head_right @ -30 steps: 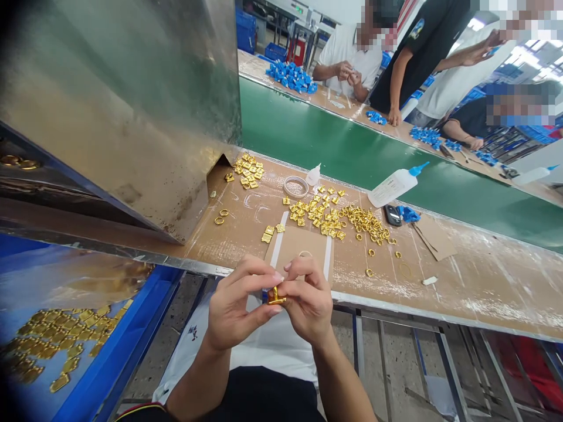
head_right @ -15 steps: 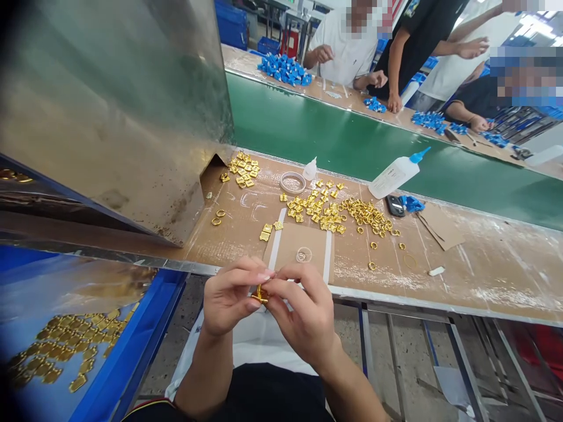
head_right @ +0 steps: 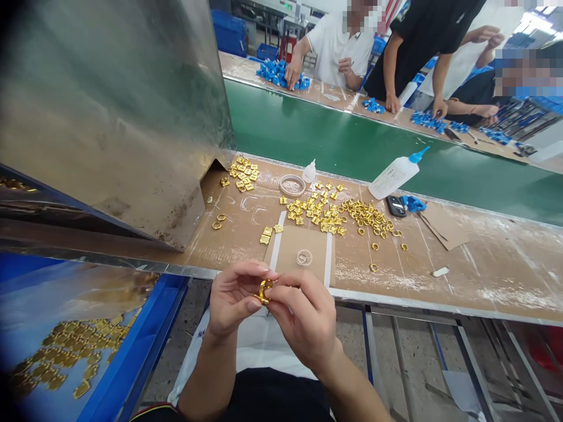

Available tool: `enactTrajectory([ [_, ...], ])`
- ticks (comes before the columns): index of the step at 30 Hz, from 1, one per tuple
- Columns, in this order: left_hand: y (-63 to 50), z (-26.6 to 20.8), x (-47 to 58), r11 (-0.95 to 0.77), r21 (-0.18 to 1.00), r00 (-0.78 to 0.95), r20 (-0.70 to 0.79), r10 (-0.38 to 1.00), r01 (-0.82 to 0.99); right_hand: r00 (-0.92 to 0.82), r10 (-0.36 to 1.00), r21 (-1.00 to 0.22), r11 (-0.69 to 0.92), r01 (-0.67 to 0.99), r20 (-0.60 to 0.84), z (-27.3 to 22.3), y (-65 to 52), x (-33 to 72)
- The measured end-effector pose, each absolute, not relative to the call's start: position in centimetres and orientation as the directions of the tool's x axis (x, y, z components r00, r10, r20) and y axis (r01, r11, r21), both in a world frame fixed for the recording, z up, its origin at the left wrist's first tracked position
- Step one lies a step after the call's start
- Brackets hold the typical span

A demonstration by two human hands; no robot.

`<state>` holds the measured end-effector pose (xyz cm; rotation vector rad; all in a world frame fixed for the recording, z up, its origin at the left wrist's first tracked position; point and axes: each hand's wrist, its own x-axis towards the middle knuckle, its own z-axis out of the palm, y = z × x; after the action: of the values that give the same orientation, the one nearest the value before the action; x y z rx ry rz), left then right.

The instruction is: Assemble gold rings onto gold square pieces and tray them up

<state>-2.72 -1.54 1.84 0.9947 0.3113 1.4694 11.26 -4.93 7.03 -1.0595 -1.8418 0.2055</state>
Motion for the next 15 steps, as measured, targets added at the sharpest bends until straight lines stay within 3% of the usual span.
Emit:
enactTrajectory([
  [15,-1.6,1.9,-1.7,0.037,0.609,0.204,0.208,0.957,-0.793,-0.110,0.671,-0.506,0.646,0.571,0.733,6.5,-5.0,9.4],
])
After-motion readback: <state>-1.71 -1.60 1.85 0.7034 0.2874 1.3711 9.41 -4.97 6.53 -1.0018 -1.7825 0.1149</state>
